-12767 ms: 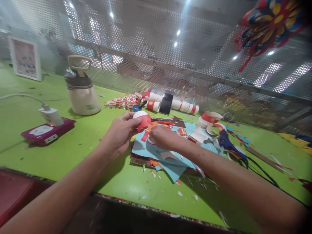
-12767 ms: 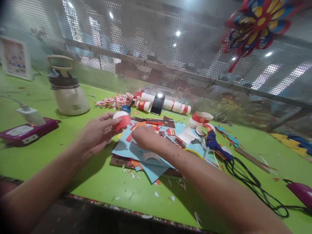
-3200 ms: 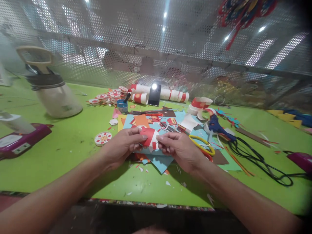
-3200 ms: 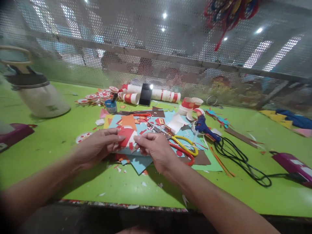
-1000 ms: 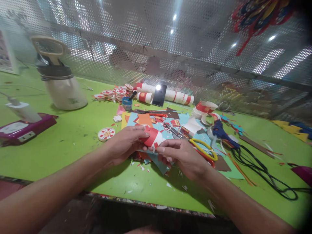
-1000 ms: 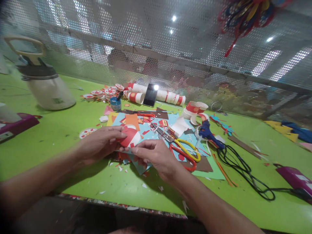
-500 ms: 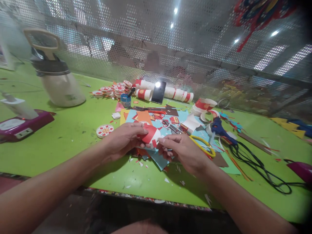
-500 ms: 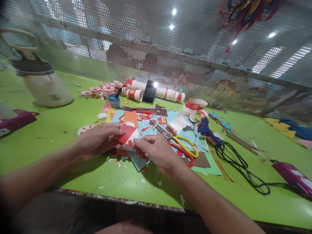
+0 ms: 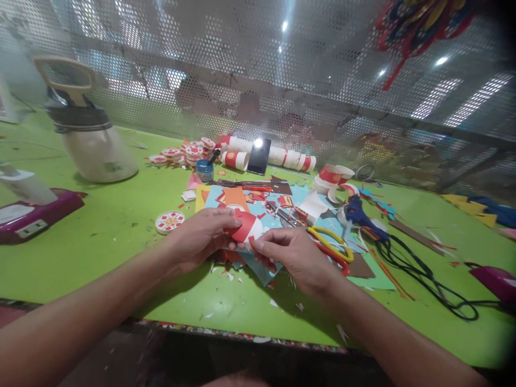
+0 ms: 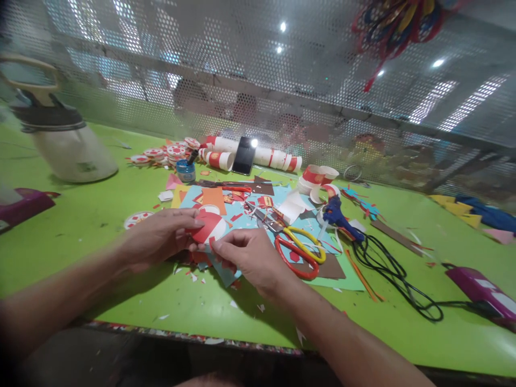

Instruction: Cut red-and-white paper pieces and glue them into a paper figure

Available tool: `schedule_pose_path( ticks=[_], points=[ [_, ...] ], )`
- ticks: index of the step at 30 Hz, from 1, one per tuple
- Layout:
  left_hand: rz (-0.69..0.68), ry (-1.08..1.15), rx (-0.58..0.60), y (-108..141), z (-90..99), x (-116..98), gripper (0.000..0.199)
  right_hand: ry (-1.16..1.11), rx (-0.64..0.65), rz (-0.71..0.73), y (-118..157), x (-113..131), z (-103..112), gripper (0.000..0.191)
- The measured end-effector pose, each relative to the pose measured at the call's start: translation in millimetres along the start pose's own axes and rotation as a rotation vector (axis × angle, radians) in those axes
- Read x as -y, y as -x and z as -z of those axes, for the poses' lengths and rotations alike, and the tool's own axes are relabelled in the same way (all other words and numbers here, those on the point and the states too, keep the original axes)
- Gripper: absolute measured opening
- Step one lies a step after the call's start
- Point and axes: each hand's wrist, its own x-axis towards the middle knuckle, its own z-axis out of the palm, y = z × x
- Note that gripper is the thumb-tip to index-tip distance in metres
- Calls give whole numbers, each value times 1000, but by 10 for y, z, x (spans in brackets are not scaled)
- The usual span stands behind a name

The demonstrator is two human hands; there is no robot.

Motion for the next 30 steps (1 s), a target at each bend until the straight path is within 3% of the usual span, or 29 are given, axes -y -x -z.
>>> schedule_pose_path(
  ticks=[21, 26, 28, 30],
  points=[
    [-5, 29, 32, -18, 26, 18, 7, 152, -12, 34, 42, 3, 8, 27],
    [-90, -7, -79, -13, 116, -87, 11, 329, -152, 129, 69, 133, 215, 33],
    [-155, -10, -163, -11, 176, -145, 10, 412, -249, 167, 19, 186, 350, 30],
    [-197, 11, -229, -14, 224, -194, 9, 522, -260, 164, -83, 210, 468, 26]
  ],
)
